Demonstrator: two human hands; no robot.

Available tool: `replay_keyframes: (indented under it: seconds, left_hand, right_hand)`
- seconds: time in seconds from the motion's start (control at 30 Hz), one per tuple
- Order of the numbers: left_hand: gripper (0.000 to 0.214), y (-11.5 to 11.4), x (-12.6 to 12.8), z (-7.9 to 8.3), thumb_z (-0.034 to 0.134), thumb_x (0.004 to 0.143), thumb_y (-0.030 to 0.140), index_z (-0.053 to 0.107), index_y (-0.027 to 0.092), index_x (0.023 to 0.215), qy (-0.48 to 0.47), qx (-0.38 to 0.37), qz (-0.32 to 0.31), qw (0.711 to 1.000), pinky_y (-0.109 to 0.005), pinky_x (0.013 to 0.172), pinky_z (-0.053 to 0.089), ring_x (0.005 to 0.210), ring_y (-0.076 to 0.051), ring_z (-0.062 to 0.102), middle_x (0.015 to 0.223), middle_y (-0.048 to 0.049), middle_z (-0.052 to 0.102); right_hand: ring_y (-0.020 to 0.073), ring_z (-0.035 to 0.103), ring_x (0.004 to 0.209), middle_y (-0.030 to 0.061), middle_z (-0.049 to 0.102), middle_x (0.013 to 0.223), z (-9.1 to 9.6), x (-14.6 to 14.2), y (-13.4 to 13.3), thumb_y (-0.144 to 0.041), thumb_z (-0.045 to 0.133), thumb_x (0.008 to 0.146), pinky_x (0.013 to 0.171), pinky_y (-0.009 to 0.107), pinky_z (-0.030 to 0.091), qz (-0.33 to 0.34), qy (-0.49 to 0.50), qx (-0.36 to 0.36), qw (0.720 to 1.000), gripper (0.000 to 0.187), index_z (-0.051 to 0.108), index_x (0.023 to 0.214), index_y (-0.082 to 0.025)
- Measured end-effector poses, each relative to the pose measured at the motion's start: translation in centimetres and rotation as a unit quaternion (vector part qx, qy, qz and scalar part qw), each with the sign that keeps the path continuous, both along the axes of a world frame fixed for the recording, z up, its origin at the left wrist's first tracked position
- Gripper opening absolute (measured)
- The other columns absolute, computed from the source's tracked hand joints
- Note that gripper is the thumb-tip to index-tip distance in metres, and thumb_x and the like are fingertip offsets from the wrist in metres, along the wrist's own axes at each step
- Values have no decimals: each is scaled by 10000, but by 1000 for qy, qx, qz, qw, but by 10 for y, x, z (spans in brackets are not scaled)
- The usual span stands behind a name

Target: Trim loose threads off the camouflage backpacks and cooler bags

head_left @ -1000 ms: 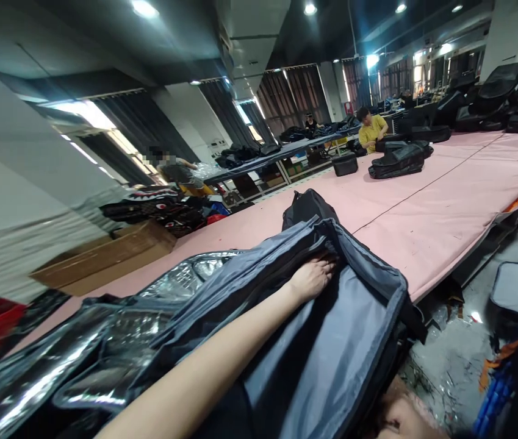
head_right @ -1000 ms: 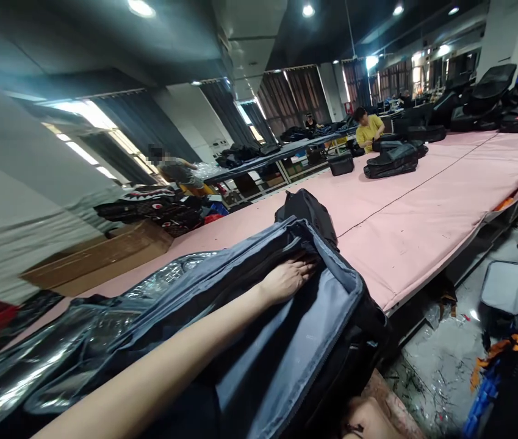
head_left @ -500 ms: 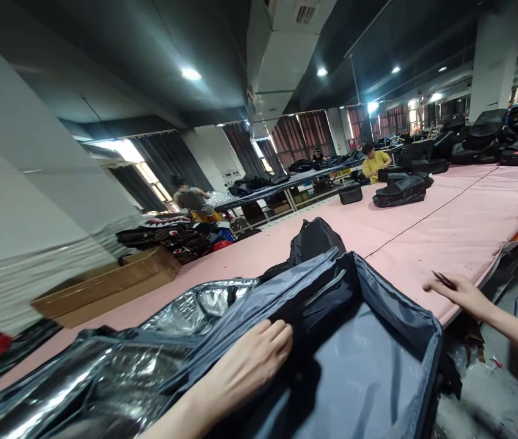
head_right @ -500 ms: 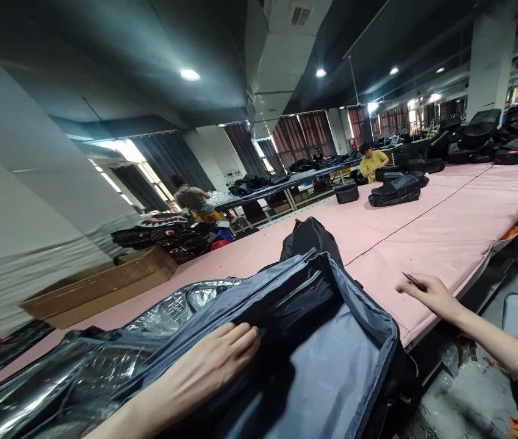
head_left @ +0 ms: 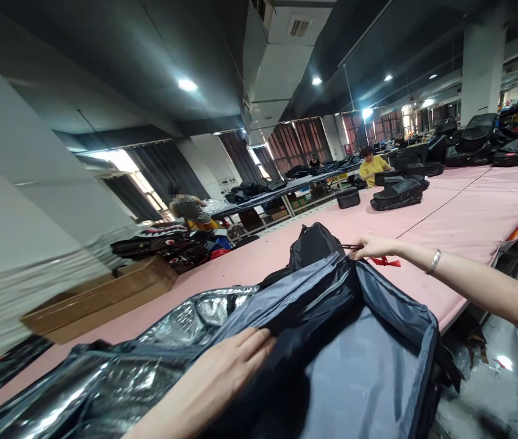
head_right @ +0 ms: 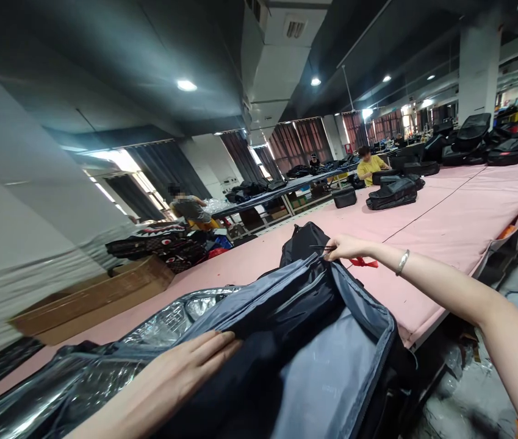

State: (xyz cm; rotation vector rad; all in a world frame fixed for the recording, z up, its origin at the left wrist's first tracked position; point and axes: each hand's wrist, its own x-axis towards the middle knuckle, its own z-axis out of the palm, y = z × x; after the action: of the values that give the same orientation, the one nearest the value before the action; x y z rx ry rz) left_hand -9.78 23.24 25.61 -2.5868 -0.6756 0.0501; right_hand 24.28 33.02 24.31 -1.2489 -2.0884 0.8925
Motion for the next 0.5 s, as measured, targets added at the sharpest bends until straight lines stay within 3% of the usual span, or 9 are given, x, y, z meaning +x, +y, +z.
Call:
replay_keyframes:
  seconds: [0.1,0.2,0.37,0.5]
  left_hand:
    - [400,2,-6,10,252,886,132,545,248,1133,-49,-57,23,997,-189,801,454,889,-108,575,1043,-6,626]
    - [404,3,-7,11,265,887,132,534,268,1155,-38,-64,29,997,-200,797,443,915,-113,566,1070,-7,613]
    - [298,3,1,3,367,875,170,600,270,1032,23,10,20,999,-277,735,413,817,-154,542,922,-42,609]
    - [292,-1,-2,14,366,864,148,623,271,929,6,-16,36,999,-233,764,401,809,-119,549,921,-7,619]
  right_hand:
    - [46,300,433,-66,402,485,-1,4,3,-172,519,627,430,188,232,13,9,-30,999,138,620,698,-113]
    - [58,341,452,-55,431,487,-6,3,3,-164,510,603,443,186,257,14,26,-41,999,161,625,705,-115]
    - [89,452,542,-16,544,601,-15,-2,-1,-193,487,639,508,193,337,-10,51,-3,999,168,620,717,-125]
    - [104,467,605,-12,558,653,-16,0,-1,-306,562,672,549,200,343,15,11,52,998,230,638,784,-120]
